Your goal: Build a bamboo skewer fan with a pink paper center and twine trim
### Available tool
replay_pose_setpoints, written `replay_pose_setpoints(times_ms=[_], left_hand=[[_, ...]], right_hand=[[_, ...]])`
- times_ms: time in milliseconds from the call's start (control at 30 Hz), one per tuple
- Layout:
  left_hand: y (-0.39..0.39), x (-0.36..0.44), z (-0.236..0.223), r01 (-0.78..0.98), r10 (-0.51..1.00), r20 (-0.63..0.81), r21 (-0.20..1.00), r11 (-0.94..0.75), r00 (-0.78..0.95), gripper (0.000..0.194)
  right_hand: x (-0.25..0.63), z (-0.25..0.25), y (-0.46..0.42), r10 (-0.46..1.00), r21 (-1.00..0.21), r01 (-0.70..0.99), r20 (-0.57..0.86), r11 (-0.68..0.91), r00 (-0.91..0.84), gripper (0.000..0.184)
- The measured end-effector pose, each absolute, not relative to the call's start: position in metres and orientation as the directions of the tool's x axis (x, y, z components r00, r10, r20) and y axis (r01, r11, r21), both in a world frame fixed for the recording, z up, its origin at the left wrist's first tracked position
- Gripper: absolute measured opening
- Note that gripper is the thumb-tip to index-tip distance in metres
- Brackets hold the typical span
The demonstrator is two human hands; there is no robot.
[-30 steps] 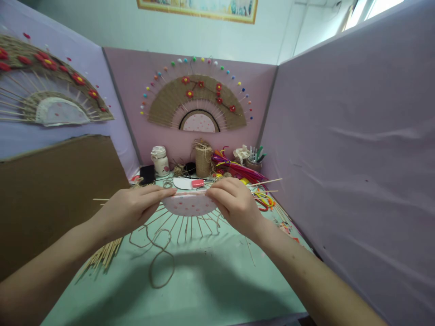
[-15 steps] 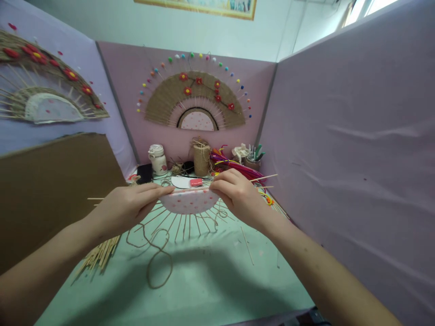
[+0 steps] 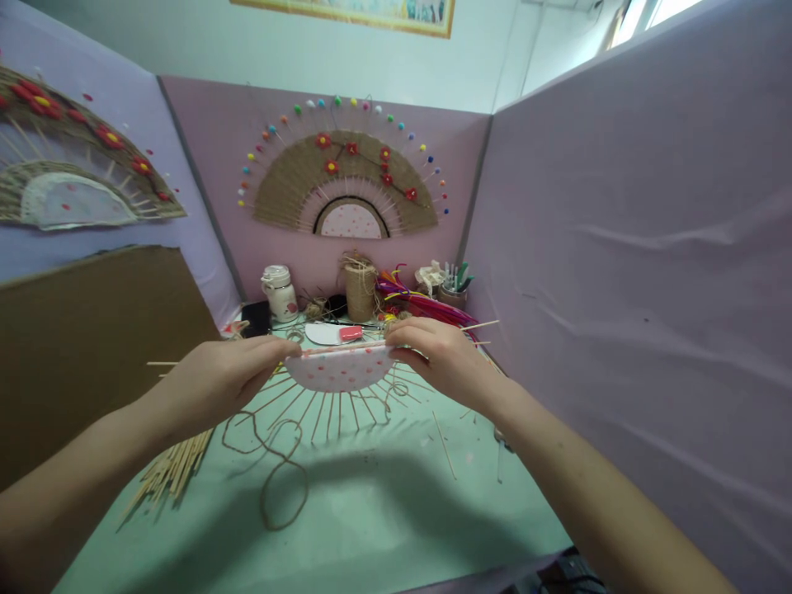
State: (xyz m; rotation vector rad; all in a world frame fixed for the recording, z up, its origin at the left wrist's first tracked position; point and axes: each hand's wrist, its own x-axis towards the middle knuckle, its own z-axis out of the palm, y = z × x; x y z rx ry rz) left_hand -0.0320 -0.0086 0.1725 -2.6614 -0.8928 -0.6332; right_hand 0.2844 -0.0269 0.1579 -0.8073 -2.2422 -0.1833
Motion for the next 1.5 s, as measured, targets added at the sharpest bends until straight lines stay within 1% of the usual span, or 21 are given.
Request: replay_pose_setpoints(times_ms=[100,233,400,533,667,800,867,1000,1100,1133,1167,1233,1267,1300,1400,1433,1500], left_hand=[[-0.008,-0.033,0.173,0.627,0.515,0.452,-0.137,-0.767,0.728,0.027],[-0.011,-0.031,0.178,0.642,0.549,0.420,-0.111,-0.759,0.722,0.025],[-0.020,-0.028,0.183,0.682,0.607,0.393,-0.078,-0.727,0.691,0.018],[-0.027,-0.026,0.179,0.747,0.673,0.381,-0.074,-0.661,0.634,0.022],[-0.029,-0.023,0.174,0.795,0.723,0.371,-0.075,-0.602,0.583,0.030],[-0.026,-0.021,0.174,0.800,0.737,0.349,-0.067,-0.596,0.578,0.027],[-0.024,-0.021,0.174,0.801,0.740,0.342,-0.066,-0.596,0.579,0.026],[-0.024,-0.021,0.175,0.795,0.737,0.335,-0.065,-0.604,0.587,0.026],[-0.025,-0.018,0.177,0.787,0.734,0.324,-0.063,-0.613,0.597,0.023],[-0.026,-0.017,0.178,0.787,0.734,0.325,-0.061,-0.613,0.597,0.023],[-0.026,-0.016,0.178,0.788,0.735,0.326,-0.058,-0.613,0.595,0.022],[-0.027,-0.015,0.179,0.791,0.736,0.333,-0.051,-0.610,0.589,0.023],[-0.027,-0.014,0.179,0.792,0.736,0.338,-0.047,-0.608,0.586,0.024],[-0.027,-0.015,0.178,0.794,0.736,0.346,-0.046,-0.606,0.582,0.026],[-0.026,-0.016,0.176,0.794,0.726,0.376,-0.046,-0.606,0.576,0.032],[-0.026,-0.017,0.175,0.791,0.719,0.385,-0.048,-0.610,0.578,0.033],[-0.026,-0.018,0.174,0.784,0.705,0.403,-0.051,-0.619,0.583,0.033]], right_hand=[[0.284,0.159,-0.027,0.495,-0.119,0.589,0.687,0.800,-0.532,0.012],[0.283,0.159,-0.026,0.496,-0.138,0.574,0.686,0.807,-0.532,0.011],[0.284,0.159,-0.028,0.494,-0.129,0.579,0.686,0.805,-0.534,0.013],[0.284,0.157,-0.031,0.495,-0.139,0.577,0.694,0.805,-0.523,0.012],[0.283,0.154,-0.035,0.538,-0.161,0.623,0.692,0.765,-0.481,0.012],[0.286,0.152,-0.037,0.592,-0.186,0.685,0.686,0.704,-0.422,0.021],[0.287,0.153,-0.038,0.598,-0.180,0.699,0.686,0.692,-0.414,0.021],[0.281,0.159,-0.047,0.551,-0.094,0.716,0.710,0.692,-0.439,0.022],[0.268,0.159,-0.054,0.499,0.001,0.775,0.764,0.632,-0.408,0.033],[0.263,0.157,-0.056,0.484,0.032,0.799,0.781,0.600,-0.395,0.034],[0.258,0.155,-0.057,0.465,0.064,0.818,0.797,0.571,-0.387,0.030],[0.248,0.150,-0.057,0.432,0.104,0.835,0.817,0.540,-0.381,0.013],[0.243,0.148,-0.058,0.418,0.102,0.833,0.828,0.545,-0.374,0.008],[0.239,0.146,-0.060,0.406,0.079,0.822,0.841,0.563,-0.358,0.009],[0.226,0.146,-0.074,0.416,-0.085,0.720,0.860,0.689,-0.296,0.011],[0.222,0.147,-0.082,0.431,-0.133,0.654,0.844,0.745,-0.319,0.011],[0.216,0.149,-0.098,0.441,-0.184,0.498,0.766,0.847,-0.468,0.009]])
